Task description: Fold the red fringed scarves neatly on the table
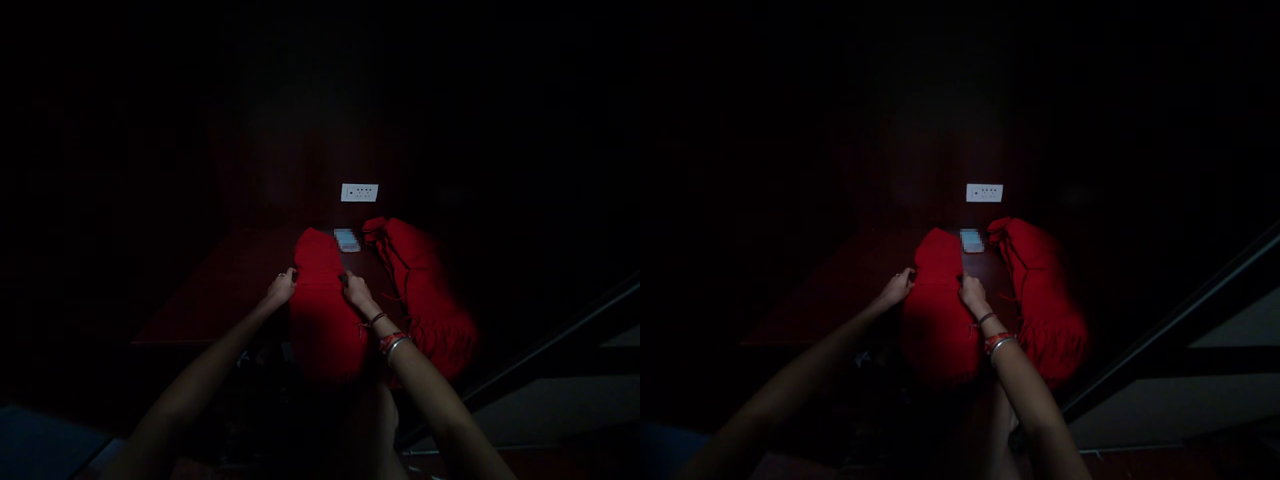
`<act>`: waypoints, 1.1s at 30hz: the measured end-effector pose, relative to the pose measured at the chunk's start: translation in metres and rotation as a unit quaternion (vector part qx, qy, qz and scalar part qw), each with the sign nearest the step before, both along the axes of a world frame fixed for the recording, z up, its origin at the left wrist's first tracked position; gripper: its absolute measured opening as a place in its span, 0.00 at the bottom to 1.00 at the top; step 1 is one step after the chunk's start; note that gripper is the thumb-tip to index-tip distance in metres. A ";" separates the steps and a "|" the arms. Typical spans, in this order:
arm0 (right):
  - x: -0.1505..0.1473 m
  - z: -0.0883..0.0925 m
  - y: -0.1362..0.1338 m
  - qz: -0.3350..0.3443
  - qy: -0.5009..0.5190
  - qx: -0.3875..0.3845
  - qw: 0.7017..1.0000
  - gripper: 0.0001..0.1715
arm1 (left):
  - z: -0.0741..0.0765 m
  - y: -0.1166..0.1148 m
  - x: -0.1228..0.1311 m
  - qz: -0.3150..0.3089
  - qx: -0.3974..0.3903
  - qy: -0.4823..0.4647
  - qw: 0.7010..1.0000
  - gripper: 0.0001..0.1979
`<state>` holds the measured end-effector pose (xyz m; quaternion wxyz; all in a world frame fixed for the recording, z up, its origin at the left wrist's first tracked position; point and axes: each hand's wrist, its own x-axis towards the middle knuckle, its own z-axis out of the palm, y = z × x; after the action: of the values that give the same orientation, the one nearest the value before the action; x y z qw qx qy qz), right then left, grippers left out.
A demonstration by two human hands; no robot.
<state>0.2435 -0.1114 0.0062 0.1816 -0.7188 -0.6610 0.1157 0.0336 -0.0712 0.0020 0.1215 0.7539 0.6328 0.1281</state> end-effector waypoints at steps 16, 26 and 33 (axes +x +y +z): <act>0.002 0.000 -0.004 0.002 -0.033 0.034 0.999 0.21 | -0.009 -0.002 -0.004 -0.003 0.040 -0.045 0.998 0.18; 0.024 -0.004 -0.028 0.018 0.120 -0.002 0.993 0.28 | -0.001 -0.024 0.003 -0.065 -0.058 -0.118 0.989 0.12; 0.035 0.001 -0.027 0.030 0.163 -0.031 0.986 0.24 | 0.009 -0.031 0.000 -0.050 -0.074 -0.034 0.995 0.11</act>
<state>0.2788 -0.1384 0.0069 0.2608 -0.6752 -0.6403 0.2572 0.0332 -0.1026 0.0112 0.2050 0.7686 0.5977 0.1001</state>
